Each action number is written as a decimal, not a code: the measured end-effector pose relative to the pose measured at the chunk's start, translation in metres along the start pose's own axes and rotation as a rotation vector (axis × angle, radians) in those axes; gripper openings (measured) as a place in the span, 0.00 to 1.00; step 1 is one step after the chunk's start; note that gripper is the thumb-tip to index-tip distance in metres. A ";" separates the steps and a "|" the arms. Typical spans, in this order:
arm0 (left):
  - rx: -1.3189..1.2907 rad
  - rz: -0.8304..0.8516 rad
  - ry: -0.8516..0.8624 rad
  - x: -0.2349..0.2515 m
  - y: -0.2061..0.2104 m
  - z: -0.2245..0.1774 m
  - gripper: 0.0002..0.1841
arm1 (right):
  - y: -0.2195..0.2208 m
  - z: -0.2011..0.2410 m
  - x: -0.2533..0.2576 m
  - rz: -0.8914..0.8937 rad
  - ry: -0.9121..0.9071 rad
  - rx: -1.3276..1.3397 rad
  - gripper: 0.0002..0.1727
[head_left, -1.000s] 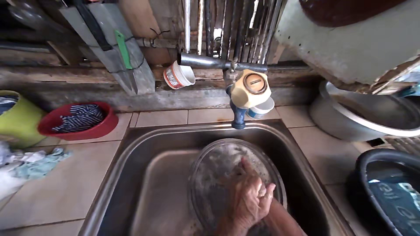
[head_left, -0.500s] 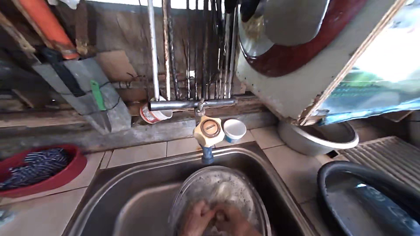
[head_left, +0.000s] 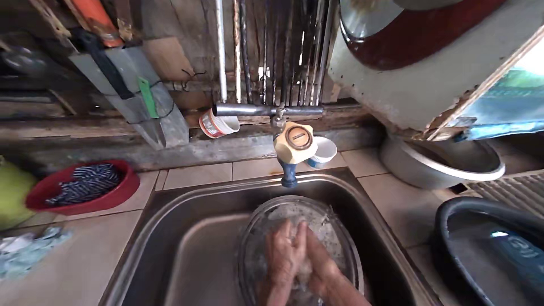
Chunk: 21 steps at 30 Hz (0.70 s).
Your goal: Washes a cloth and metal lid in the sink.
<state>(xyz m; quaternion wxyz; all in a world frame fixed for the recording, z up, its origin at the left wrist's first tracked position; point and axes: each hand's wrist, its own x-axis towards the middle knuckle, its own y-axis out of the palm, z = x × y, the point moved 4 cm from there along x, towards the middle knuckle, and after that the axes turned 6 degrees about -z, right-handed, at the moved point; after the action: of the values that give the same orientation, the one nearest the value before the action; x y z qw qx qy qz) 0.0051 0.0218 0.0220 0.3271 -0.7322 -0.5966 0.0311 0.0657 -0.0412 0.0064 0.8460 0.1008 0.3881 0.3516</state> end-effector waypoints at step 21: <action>-0.157 0.291 -0.277 -0.010 -0.004 0.029 0.24 | -0.046 0.012 0.039 0.089 -0.088 -0.324 0.11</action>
<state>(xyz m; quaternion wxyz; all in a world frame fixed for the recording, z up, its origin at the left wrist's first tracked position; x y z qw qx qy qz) -0.0136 0.0260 -0.0023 0.1758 -0.8227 -0.5243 0.1317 0.1156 -0.0476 -0.0282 0.8509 -0.0042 0.2840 0.4419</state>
